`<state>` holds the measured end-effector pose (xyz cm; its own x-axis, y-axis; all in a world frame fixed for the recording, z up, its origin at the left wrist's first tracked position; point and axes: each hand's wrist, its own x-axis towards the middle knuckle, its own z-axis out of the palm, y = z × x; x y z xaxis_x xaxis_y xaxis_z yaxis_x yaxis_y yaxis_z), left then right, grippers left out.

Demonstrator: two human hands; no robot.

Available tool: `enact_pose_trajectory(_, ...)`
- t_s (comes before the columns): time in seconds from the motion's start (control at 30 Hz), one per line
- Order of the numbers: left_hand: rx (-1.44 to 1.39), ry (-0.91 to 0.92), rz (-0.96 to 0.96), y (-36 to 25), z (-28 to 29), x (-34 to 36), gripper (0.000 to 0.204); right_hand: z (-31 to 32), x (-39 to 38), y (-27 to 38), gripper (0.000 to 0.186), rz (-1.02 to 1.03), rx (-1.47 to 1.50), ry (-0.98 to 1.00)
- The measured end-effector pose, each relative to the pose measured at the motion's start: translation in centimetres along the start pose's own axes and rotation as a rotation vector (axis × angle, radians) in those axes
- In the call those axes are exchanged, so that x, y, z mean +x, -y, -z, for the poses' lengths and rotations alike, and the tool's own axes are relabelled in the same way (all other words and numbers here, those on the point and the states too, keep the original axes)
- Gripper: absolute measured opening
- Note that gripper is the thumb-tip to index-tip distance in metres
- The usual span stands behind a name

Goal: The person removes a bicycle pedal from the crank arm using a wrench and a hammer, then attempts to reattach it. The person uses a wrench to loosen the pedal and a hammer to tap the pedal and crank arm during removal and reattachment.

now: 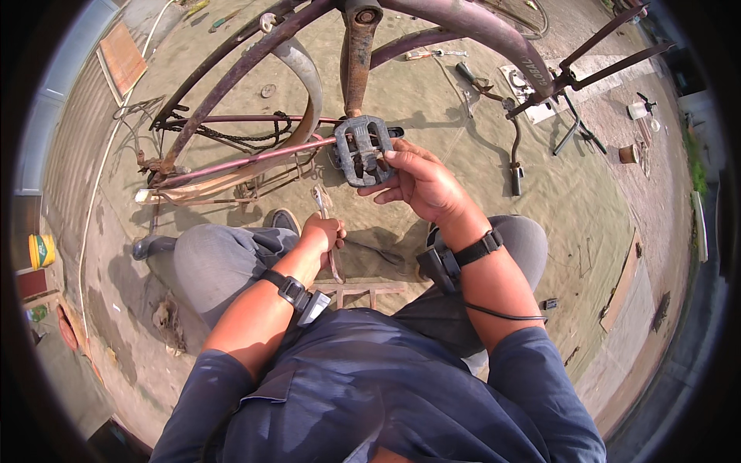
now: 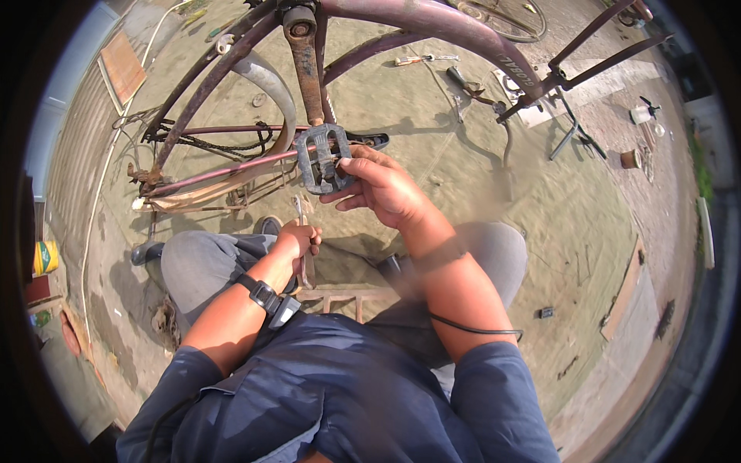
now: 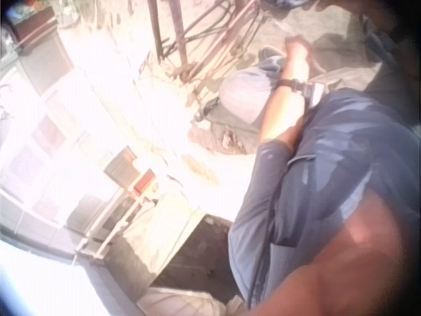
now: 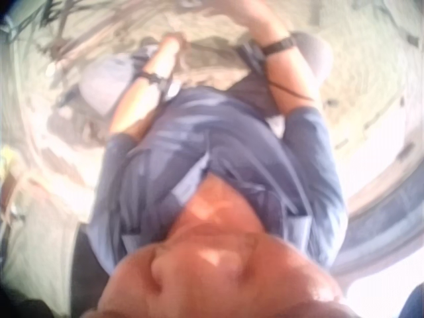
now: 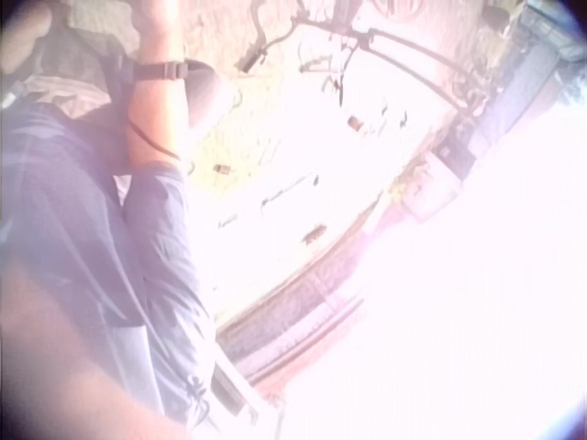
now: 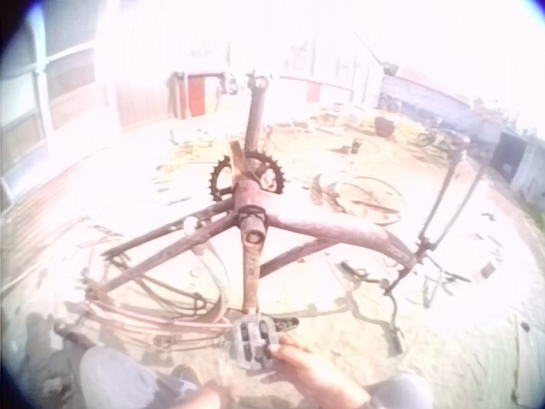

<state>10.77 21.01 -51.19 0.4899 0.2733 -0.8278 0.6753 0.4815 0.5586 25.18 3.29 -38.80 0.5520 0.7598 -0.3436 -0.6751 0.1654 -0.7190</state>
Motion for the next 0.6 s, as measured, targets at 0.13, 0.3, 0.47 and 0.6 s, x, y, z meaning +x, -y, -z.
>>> enact_pose_trajectory(0.13,0.099,0.077,0.149,0.2,0.1,0.1,0.003,-0.3,-0.2,0.1,0.041,-0.001,0.000,-0.019)
enact_pose_trajectory(0.3,0.224,0.184,0.232,0.9,0.3,0.1,0.005,-0.4,-0.1,0.2,0.041,-0.006,0.005,-0.021)
enact_pose_trajectory(0.47,0.223,0.218,0.220,1.9,0.0,0.1,0.005,-0.4,-0.2,0.3,0.042,-0.017,0.027,-0.027)
enact_pose_trajectory(0.6,0.263,0.213,0.252,2.1,-0.1,0.1,0.003,-0.1,-0.1,0.1,0.044,0.005,0.027,0.009)
